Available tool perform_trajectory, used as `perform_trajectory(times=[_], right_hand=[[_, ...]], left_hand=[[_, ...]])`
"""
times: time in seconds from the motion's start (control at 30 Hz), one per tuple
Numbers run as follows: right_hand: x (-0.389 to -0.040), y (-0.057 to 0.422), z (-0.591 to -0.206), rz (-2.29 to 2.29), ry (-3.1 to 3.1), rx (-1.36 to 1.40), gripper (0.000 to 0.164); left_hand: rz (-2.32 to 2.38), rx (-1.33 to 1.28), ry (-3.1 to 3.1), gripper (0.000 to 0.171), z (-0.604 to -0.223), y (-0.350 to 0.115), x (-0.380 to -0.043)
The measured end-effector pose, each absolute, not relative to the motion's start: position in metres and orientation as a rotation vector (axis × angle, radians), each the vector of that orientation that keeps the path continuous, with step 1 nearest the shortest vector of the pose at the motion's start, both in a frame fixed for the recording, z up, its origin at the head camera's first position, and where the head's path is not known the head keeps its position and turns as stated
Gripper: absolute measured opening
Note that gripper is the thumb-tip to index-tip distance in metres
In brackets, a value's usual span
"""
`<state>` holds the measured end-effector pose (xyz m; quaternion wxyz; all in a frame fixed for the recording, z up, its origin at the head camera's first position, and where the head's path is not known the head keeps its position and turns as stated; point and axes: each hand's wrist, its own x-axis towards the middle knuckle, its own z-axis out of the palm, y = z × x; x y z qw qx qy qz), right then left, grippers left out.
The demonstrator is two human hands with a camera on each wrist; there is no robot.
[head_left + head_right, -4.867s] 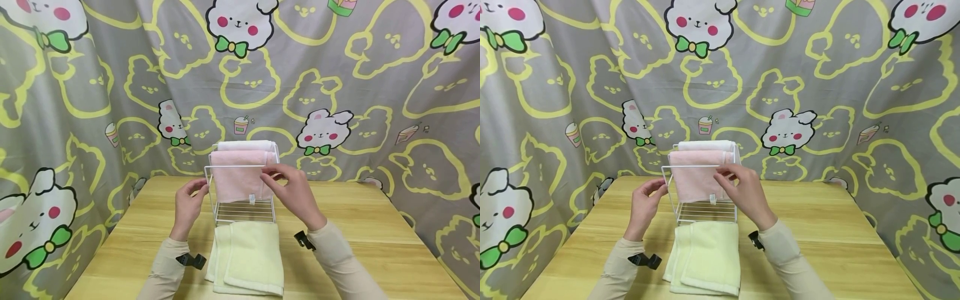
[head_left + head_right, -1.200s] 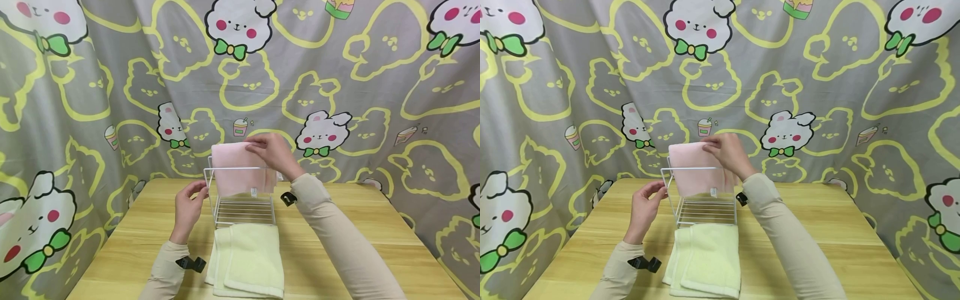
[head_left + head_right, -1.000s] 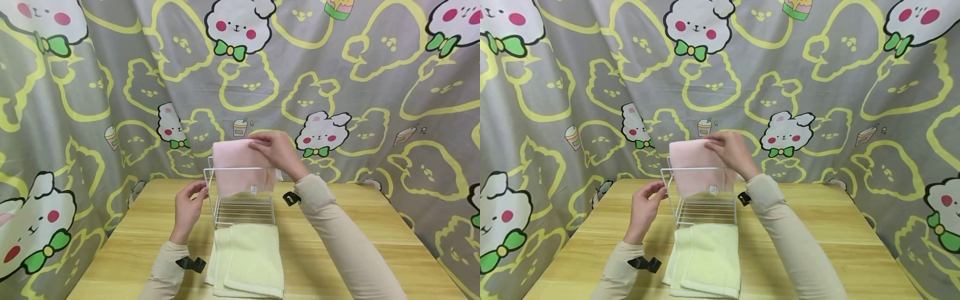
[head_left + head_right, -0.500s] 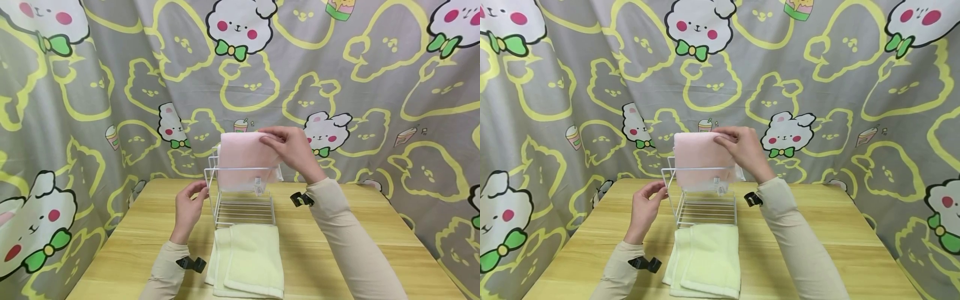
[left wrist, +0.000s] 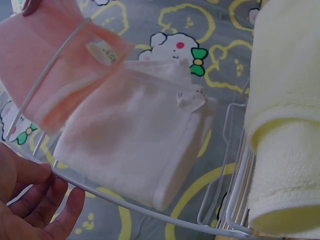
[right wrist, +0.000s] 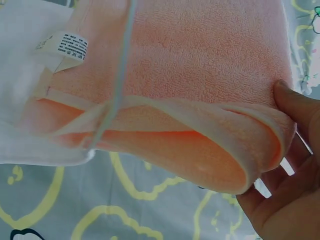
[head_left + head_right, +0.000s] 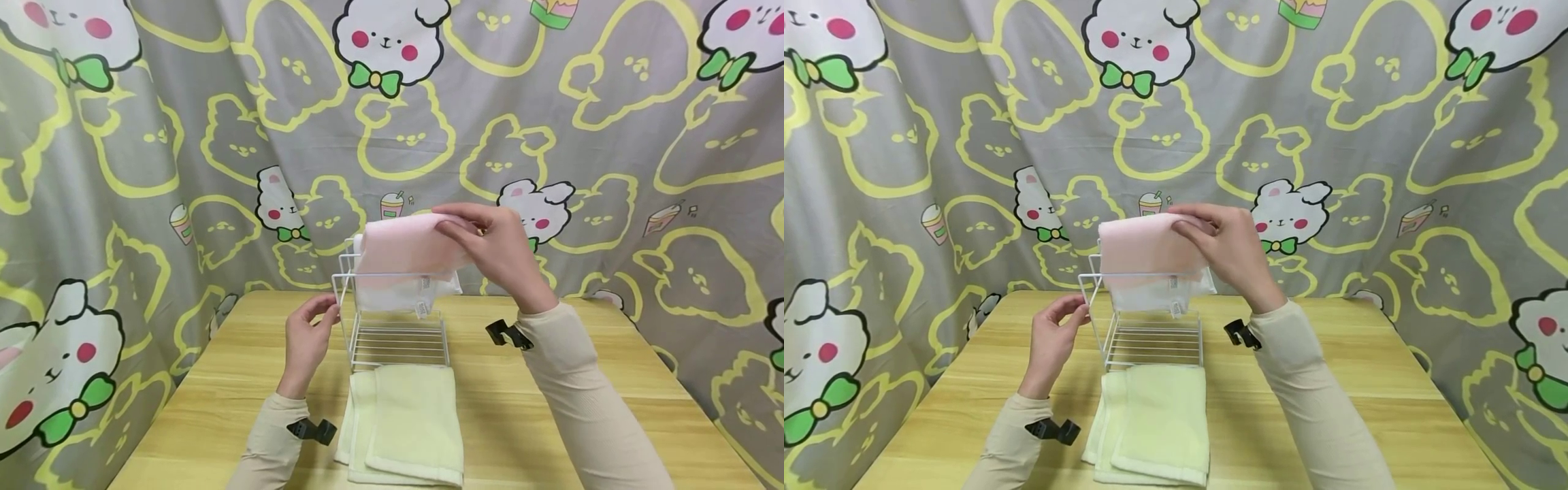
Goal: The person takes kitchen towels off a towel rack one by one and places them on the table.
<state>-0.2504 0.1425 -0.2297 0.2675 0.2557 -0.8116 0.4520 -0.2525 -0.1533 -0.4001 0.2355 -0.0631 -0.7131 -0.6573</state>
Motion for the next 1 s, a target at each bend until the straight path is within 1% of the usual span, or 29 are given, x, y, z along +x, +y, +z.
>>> perform_trajectory(times=[0.47,0.83,1.0], right_hand=[[-0.221,0.156,-0.222,1.151,-2.049,0.721,0.02],[-0.199,0.168,-0.224,1.158,-1.985,0.752,0.026],[-0.192,0.174,-0.225,1.191,-1.933,0.77,0.025]], left_hand=[[-1.8,-0.176,-1.951,0.016,-0.4,-0.154,-0.253],[-1.797,-0.174,-1.955,0.016,-0.4,-0.154,-0.253],[-1.81,-0.179,-1.955,0.018,-0.4,-0.153,-0.253]])
